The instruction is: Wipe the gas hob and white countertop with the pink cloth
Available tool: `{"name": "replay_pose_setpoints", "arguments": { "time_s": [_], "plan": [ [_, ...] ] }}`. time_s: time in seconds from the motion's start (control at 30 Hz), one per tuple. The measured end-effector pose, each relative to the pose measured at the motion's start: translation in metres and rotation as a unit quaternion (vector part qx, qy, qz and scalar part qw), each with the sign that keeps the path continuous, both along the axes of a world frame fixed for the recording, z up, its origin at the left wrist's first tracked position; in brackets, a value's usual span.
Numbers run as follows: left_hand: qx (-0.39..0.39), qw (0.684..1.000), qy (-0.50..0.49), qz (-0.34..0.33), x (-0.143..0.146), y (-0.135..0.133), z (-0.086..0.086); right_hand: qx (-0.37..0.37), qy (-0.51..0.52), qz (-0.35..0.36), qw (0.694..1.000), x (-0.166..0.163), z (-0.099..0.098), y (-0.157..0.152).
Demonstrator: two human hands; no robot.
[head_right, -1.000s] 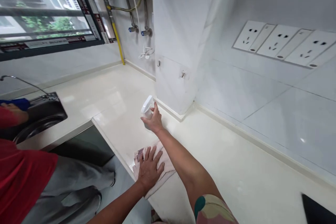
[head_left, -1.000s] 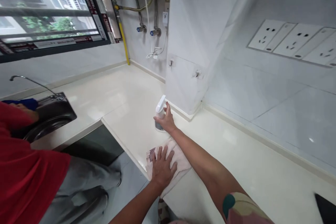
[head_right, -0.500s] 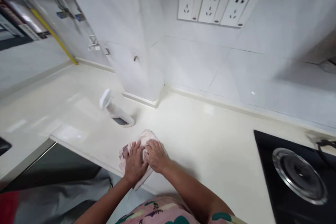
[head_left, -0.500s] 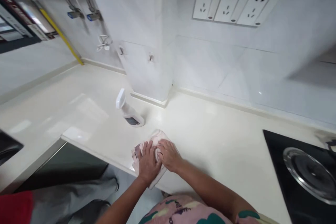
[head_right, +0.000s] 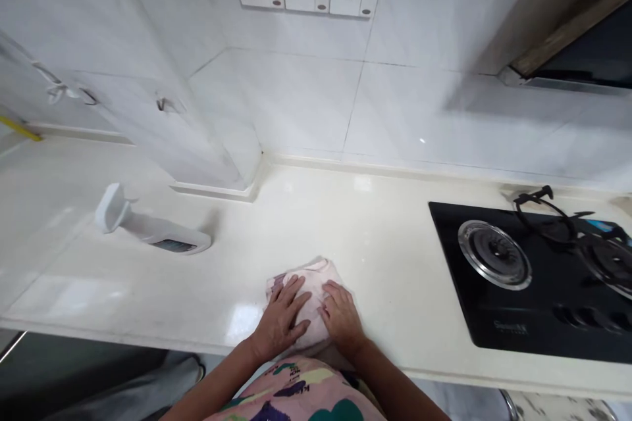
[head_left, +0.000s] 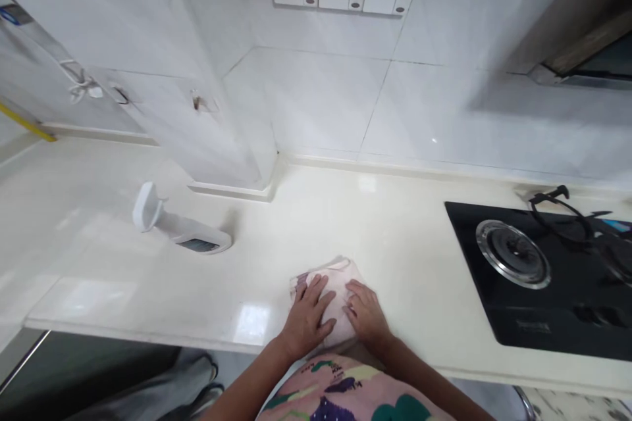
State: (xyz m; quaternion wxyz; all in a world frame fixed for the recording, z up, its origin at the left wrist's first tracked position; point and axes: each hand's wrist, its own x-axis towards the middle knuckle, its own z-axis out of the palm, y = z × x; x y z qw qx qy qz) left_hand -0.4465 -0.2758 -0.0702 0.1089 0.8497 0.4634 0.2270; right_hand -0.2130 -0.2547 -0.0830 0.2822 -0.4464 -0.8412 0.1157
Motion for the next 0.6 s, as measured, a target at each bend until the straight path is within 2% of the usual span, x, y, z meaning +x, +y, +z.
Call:
{"name": "replay_pose_setpoints", "arguments": {
  "time_s": [0.1,0.2,0.33,0.4,0.5,0.6],
  "plan": [
    [-0.002,0.999,-0.025,-0.021,0.001,-0.001,-0.001,-0.028,0.025,-0.006,0.999,0.02,0.004,-0.005],
    [-0.005,0.999,-0.046,0.007,-0.004,-0.009,0.0,-0.084,0.004,0.009,0.996,0.024,0.013,-0.008],
    [-0.025,0.996,-0.068,0.049,-0.013,-0.024,0.008,-0.127,-0.088,0.067,0.986,0.011,0.019,-0.013],
    [-0.04,0.994,-0.076,0.07,-0.017,-0.03,0.013,-0.128,-0.11,0.065,0.983,-0.001,0.019,-0.016],
    [-0.042,0.991,-0.079,0.096,-0.02,-0.037,0.018,-0.115,-0.092,0.037,0.988,-0.017,0.018,-0.019],
    [-0.031,0.992,-0.07,0.105,-0.022,-0.039,0.018,-0.118,-0.024,0.028,0.992,-0.024,0.021,-0.017]
  ]
}}
